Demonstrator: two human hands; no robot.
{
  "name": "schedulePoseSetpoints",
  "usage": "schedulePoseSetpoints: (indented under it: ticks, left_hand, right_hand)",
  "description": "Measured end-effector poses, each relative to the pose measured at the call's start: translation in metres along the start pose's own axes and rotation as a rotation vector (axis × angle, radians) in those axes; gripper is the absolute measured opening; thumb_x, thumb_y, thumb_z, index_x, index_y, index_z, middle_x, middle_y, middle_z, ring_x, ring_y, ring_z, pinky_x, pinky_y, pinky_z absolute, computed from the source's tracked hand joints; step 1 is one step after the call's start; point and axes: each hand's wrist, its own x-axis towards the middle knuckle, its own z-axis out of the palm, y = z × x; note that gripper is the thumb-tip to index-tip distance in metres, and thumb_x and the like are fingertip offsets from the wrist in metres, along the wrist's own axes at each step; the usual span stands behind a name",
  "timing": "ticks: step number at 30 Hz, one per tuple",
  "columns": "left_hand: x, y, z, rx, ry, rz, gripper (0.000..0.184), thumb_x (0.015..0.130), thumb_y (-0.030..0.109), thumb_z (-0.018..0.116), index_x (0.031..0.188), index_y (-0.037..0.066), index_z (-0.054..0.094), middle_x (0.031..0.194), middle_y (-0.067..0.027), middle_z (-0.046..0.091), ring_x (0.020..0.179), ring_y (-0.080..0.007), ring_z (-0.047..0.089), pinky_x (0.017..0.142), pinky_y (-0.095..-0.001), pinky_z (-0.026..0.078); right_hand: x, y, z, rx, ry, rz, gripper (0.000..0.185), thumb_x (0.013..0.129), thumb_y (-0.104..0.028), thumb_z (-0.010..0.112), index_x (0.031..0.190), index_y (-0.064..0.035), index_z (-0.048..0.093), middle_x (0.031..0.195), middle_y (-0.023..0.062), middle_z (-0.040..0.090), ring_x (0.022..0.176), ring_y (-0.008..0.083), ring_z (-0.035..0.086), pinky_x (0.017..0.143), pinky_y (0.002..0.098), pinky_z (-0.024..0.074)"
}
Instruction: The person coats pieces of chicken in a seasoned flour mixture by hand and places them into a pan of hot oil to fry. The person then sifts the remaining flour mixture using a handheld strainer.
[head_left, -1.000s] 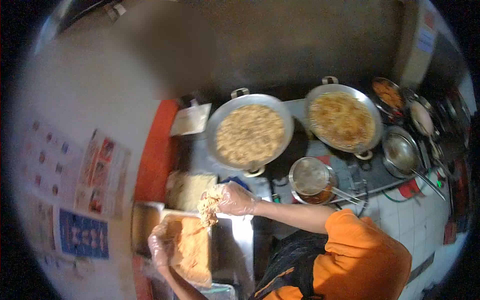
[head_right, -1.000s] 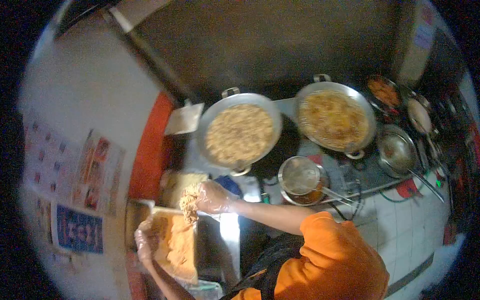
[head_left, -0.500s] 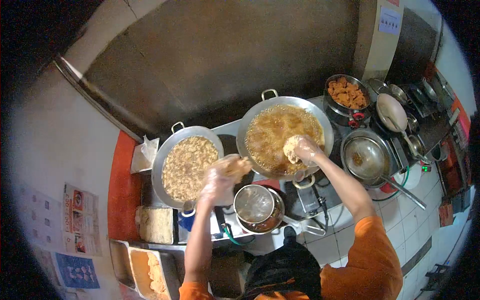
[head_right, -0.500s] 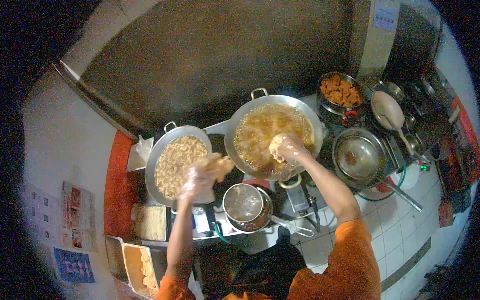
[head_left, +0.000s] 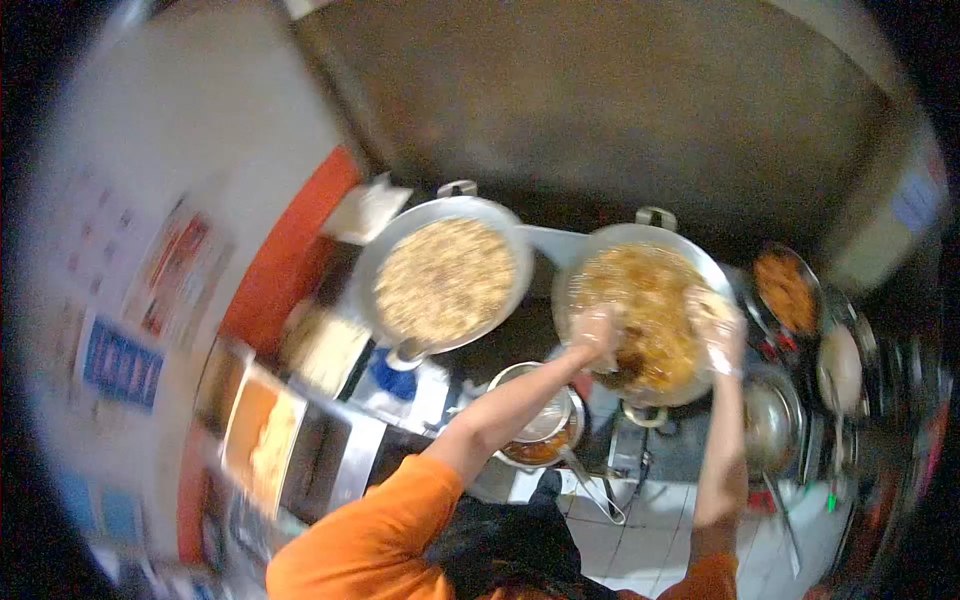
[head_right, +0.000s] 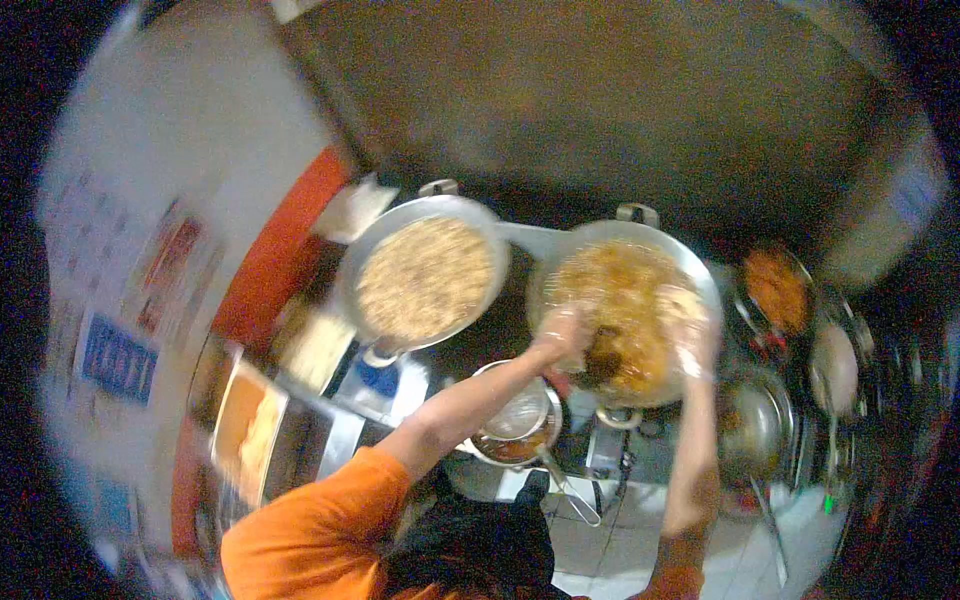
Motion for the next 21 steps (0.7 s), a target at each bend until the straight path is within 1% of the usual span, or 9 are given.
schedulePoseSetpoints:
  ticks: [1, 2, 3, 6, 7, 13, 16, 18, 21]
  left_hand:
    - [-0.017, -0.011, -0.016, -0.299, 0.198, 0.168, 0.022, 0.077, 0.023, 0.065, 0.088, 0.004, 0.064, 0.085, -0.0193, 0.067, 0.081, -0.0361, 0.066, 0.072, -0.0459, 0.053]
    - [-0.03, -0.022, -0.026, -0.145, 0.37, 0.183, 0.02, 0.078, 0.022, 0.065, 0.09, 0.006, 0.066, 0.087, -0.019, 0.067, 0.082, -0.0369, 0.065, 0.072, -0.0459, 0.053]
    - [-0.048, -0.027, -0.061, -0.219, 0.162, 0.066, 0.034, 0.079, 0.015, 0.065, 0.112, 0.007, 0.065, 0.103, -0.0189, 0.067, 0.098, -0.0357, 0.064, 0.085, -0.0424, 0.052]
    - [-0.136, -0.046, -0.155, -0.3, 0.452, 0.102, 0.028, 0.082, 0.016, 0.06, 0.107, 0.005, 0.067, 0.105, -0.0186, 0.067, 0.1, -0.0338, 0.064, 0.088, -0.0422, 0.051]
    - [-0.173, -0.059, -0.184, -0.201, 0.511, 0.098, 0.028, 0.082, 0.017, 0.059, 0.107, 0.005, 0.067, 0.105, -0.0188, 0.067, 0.1, -0.0338, 0.064, 0.089, -0.0418, 0.051]
    - [-0.422, -0.192, -0.32, -0.034, 0.702, -0.474, 0.037, 0.082, 0.017, 0.062, 0.117, 0.008, 0.064, 0.109, -0.0159, 0.067, 0.099, -0.0281, 0.065, 0.089, -0.0376, 0.051]
    - [-0.553, -0.275, -0.344, 0.186, 0.672, -0.768, 0.036, 0.079, 0.012, 0.06, 0.114, 0.009, 0.065, 0.105, -0.0207, 0.066, 0.095, -0.0337, 0.065, 0.085, -0.0415, 0.051]
    - [-0.616, -0.34, -0.333, 0.298, 0.567, -0.927, 0.034, 0.08, 0.011, 0.057, 0.112, 0.009, 0.065, 0.103, -0.0216, 0.065, 0.095, -0.0331, 0.065, 0.084, -0.0421, 0.051]
    - [-0.671, -0.401, -0.308, 0.347, 0.243, -1.0, 0.03, 0.081, 0.01, 0.054, 0.109, 0.006, 0.065, 0.102, -0.0206, 0.065, 0.096, -0.0323, 0.065, 0.083, -0.0425, 0.051]
  right_hand:
    - [0.008, -0.033, 0.002, 0.148, 0.031, 0.202, 0.019, 0.084, -0.006, 0.065, 0.102, -0.0029, 0.069, 0.104, 0.0095, 0.069, 0.096, 0.0177, 0.064, 0.089, 0.0298, 0.0493]
    - [0.013, -0.048, 0.01, 0.113, 0.079, 0.127, 0.017, 0.085, -0.007, 0.066, 0.101, -0.0018, 0.069, 0.105, 0.0088, 0.069, 0.095, 0.0182, 0.064, 0.088, 0.03, 0.0496]
    - [0.022, -0.071, 0.019, 0.259, 0.028, 0.312, 0.018, 0.087, -0.009, 0.066, 0.103, -0.0011, 0.069, 0.106, 0.0088, 0.069, 0.095, 0.0173, 0.064, 0.087, 0.0293, 0.0497]
    - [0.035, -0.167, 0.063, 0.294, -0.013, 0.083, 0.02, 0.09, -0.008, 0.064, 0.107, 0.003, 0.066, 0.107, 0.0081, 0.067, 0.098, 0.0153, 0.062, 0.089, 0.0289, 0.0488]
    - [0.038, -0.18, 0.09, 0.545, -0.049, 0.185, 0.02, 0.088, -0.003, 0.064, 0.107, 0.003, 0.066, 0.108, 0.0091, 0.066, 0.101, 0.0168, 0.061, 0.092, 0.0298, 0.0479]
    - [0.026, -0.376, 0.24, 0.688, -0.528, -0.08, 0.023, 0.085, -0.002, 0.067, 0.108, 0.001, 0.065, 0.108, 0.0083, 0.065, 0.102, 0.017, 0.061, 0.092, 0.0308, 0.0481]
    - [-0.014, -0.471, 0.342, 0.786, -0.944, -0.181, 0.035, 0.084, -0.017, 0.071, 0.112, 0.0018, 0.064, 0.108, 0.0131, 0.067, 0.099, 0.0212, 0.064, 0.09, 0.0339, 0.0497]
    - [-0.044, -0.518, 0.416, 0.697, -1.319, -0.443, 0.046, 0.081, -0.023, 0.073, 0.12, -0.0017, 0.061, 0.107, 0.0124, 0.068, 0.099, 0.0212, 0.065, 0.09, 0.0339, 0.0507]
    - [-0.111, -0.579, 0.529, -0.106, -1.582, -1.09, 0.042, 0.08, -0.023, 0.061, 0.115, 0.0001, 0.061, 0.104, 0.0307, 0.062, 0.099, 0.0324, 0.065, 0.083, 0.0375, 0.0511]
